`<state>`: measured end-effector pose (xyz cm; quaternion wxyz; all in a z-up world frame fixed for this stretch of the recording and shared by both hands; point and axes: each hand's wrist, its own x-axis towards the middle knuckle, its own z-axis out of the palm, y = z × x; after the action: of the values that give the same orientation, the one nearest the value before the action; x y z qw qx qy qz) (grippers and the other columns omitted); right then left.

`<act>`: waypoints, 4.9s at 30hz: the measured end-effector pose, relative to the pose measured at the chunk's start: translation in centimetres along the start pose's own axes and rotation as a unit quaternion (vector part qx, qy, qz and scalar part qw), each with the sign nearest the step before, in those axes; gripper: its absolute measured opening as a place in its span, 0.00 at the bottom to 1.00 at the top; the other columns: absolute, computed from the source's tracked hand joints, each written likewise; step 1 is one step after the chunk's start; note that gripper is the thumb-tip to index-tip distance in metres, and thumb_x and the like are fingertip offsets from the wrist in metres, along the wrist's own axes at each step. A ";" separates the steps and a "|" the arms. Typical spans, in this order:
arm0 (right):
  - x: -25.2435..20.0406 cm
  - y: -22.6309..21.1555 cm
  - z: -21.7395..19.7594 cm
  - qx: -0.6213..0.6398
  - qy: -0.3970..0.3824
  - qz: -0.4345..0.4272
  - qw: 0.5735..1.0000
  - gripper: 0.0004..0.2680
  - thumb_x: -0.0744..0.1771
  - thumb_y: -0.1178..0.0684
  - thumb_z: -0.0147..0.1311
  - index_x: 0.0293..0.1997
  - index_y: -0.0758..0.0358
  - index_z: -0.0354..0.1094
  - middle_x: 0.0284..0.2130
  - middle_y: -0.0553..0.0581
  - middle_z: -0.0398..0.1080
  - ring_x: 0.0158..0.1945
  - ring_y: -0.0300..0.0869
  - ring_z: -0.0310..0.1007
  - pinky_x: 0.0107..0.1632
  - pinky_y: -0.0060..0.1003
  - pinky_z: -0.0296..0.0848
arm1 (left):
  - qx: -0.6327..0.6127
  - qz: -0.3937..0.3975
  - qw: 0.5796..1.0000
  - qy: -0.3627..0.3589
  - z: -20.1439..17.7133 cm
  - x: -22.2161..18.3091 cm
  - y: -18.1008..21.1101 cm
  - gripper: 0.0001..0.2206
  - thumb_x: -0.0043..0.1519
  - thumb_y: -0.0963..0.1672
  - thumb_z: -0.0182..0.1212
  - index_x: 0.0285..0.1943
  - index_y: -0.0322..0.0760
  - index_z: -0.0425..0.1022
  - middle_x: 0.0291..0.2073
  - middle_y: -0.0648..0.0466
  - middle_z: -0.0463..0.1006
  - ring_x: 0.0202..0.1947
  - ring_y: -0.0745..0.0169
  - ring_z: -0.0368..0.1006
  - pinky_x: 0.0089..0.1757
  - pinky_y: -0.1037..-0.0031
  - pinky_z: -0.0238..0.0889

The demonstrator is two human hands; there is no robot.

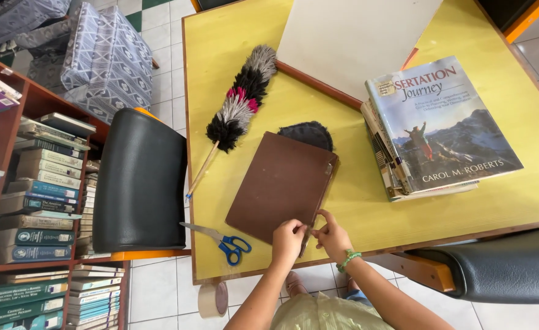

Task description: Repairing a book by applying clear adhesive tape to its edges and spine using scissors.

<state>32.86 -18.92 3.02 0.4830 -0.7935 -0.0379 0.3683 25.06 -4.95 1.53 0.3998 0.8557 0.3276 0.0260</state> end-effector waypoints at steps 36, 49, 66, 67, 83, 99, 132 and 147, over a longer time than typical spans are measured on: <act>7.3 8.4 2.1 -0.093 -0.021 -0.006 0.995 0.11 0.64 0.53 0.63 0.45 0.53 0.62 0.27 0.50 0.79 0.18 0.39 0.74 0.27 0.29 0.74 | 0.175 0.212 0.958 0.076 0.6 -1.4 -2.2 0.12 0.59 0.42 0.66 0.48 0.58 0.78 0.44 0.61 0.74 0.47 0.57 0.76 0.39 0.71 0.75; 3.7 2.5 0.6 -0.011 -0.042 0.029 0.999 0.07 0.66 0.59 0.58 0.47 0.59 0.67 0.21 0.54 0.71 0.21 0.39 0.65 0.23 0.35 0.66 | 0.258 0.342 0.897 0.105 -2.0 -6.4 -2.6 0.23 0.64 0.49 0.58 0.65 0.34 0.72 0.59 0.47 0.71 0.57 0.41 0.64 0.49 0.52 0.63; -0.7 8.1 -0.2 -0.090 -0.042 0.087 0.991 0.10 0.65 0.56 0.59 0.51 0.52 0.70 0.27 0.53 0.78 0.24 0.40 0.69 0.31 0.34 0.72 | 0.310 0.443 0.807 0.236 0.7 -10.5 -6.6 0.16 0.67 0.43 0.51 0.61 0.56 0.74 0.61 0.63 0.72 0.46 0.58 0.67 0.45 0.52 0.63; -1.1 8.4 -0.1 -0.090 -0.039 0.089 0.991 0.10 0.65 0.56 0.59 0.51 0.52 0.70 0.27 0.53 0.78 0.24 0.40 0.69 0.31 0.34 0.72 | 0.307 0.445 0.808 0.234 0.4 -10.3 -6.1 0.16 0.67 0.43 0.51 0.61 0.56 0.74 0.61 0.63 0.72 0.46 0.58 0.67 0.45 0.52 0.63; -4.3 -4.1 -7.4 0.108 -0.123 -0.061 0.985 0.07 0.67 0.64 0.58 0.45 0.63 0.64 0.22 0.60 0.72 0.25 0.42 0.65 0.34 0.36 0.69 | -0.010 0.384 0.891 0.240 -3.5 -10.5 4.1 0.22 0.52 0.41 0.68 0.58 0.43 0.79 0.52 0.56 0.76 0.44 0.51 0.62 0.47 0.57 0.62; -9.8 -17.5 -6.6 -0.443 -0.133 -0.122 0.878 0.07 0.70 0.45 0.44 0.40 0.49 0.50 0.31 0.48 0.71 0.33 0.46 0.64 0.37 0.42 0.62 | -0.173 0.264 0.894 0.318 -3.6 -11.7 6.5 0.28 0.42 0.38 0.62 0.57 0.40 0.79 0.49 0.54 0.76 0.48 0.53 0.69 0.47 0.67 0.74; -4.4 -12.3 -0.5 0.186 -0.370 -0.236 0.879 0.17 0.68 0.53 0.56 0.63 0.62 0.56 0.40 0.53 0.63 0.37 0.37 0.62 0.36 0.34 0.69 | -0.003 0.260 0.954 0.147 -14.1 -11.4 5.3 0.40 0.49 0.40 0.67 0.75 0.51 0.61 0.47 0.47 0.72 0.45 0.47 0.71 0.40 0.58 0.71; -5.4 -8.5 2.2 0.202 -0.240 -0.069 0.947 0.05 0.70 0.56 0.49 0.37 0.64 0.66 0.25 0.57 0.67 0.29 0.42 0.62 0.36 0.36 0.61 | -0.122 0.165 0.975 0.086 -17.2 -11.6 5.0 0.35 0.59 0.42 0.64 0.77 0.44 0.54 0.61 0.45 0.67 0.62 0.48 0.66 0.58 0.57 0.64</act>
<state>30.10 -15.05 12.19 0.6337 -0.5632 -0.1322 0.5135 13.33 -2.55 19.21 0.4618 0.8372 0.2094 0.2046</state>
